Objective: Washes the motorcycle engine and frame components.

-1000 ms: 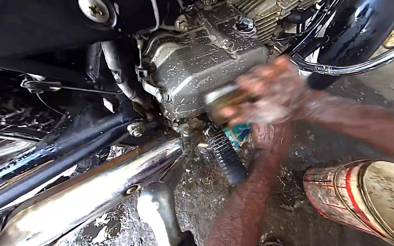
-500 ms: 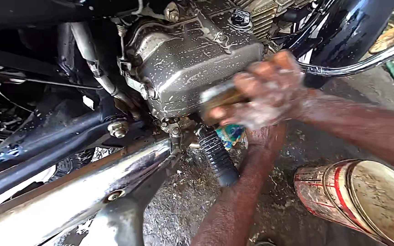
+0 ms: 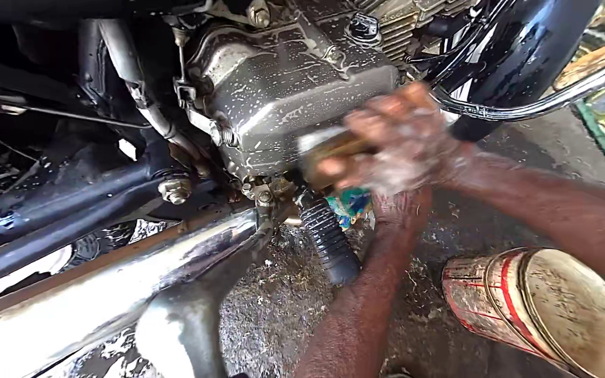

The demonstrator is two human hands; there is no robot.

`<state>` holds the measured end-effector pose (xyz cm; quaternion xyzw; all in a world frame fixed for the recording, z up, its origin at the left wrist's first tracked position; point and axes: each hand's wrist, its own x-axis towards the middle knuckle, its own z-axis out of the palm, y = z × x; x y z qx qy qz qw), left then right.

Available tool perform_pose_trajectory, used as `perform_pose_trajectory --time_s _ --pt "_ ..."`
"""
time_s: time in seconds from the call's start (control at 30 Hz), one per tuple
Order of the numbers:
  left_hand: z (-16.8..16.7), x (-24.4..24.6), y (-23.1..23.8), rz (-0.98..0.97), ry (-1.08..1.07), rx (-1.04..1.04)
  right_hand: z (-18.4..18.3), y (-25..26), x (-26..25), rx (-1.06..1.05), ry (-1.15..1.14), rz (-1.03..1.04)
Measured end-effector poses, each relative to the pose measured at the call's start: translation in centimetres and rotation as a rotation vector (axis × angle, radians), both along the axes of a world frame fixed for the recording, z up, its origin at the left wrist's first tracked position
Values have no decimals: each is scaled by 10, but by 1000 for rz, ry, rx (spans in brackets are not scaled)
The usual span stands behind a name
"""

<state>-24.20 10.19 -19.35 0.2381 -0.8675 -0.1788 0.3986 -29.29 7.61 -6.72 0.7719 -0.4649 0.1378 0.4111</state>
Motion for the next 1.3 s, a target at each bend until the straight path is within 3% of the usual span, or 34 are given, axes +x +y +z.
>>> perform_pose_trajectory --time_s 0.1,0.23,0.33,0.4,0.47,0.53,0.6,0.7,0.77,0.83,0.9,1.0,1.07,1.17,1.23,1.3 --pt "42 11 -6 -32 -48 109 11 21 -44 51 118 1" --pt "55 34 -1 -264 -351 325 0 -23 44 -25 53 -31" --pt "49 28 -3 -195 -268 242 3 -21 29 68 58 48" --pt "48 19 -5 -86 -191 145 13 7 -15 144 111 4" --pt "57 15 -9 -76 -295 107 34 45 -47 236 130 -96" --pt "64 14 -11 -75 -387 131 52 89 -50 298 78 -247" --pt "71 16 -13 -122 -468 162 48 137 -23 299 -130 -418" --pt "70 21 -13 -167 -508 119 -22 209 49 287 -709 -779" --pt "70 26 -13 -169 -549 85 -92 249 85 493 -1005 -946" --pt "70 34 -10 -179 -589 75 -158 280 106 769 -1067 -1037" --pt "68 45 -8 -208 -592 71 -202 294 113 990 -1032 -1061" --pt "60 66 -2 -256 -584 49 -207 283 106 1135 -1079 -1081" --pt "57 82 2 -294 -467 38 -197 254 85 921 -1273 -1056" --pt "45 117 10 -364 -208 96 -187 182 51 469 -1723 -847" --pt "20 141 16 -339 -96 148 -172 130 41 350 -1900 -642" --pt "-9 163 16 -269 -113 262 -167 88 41 290 -1922 -482"
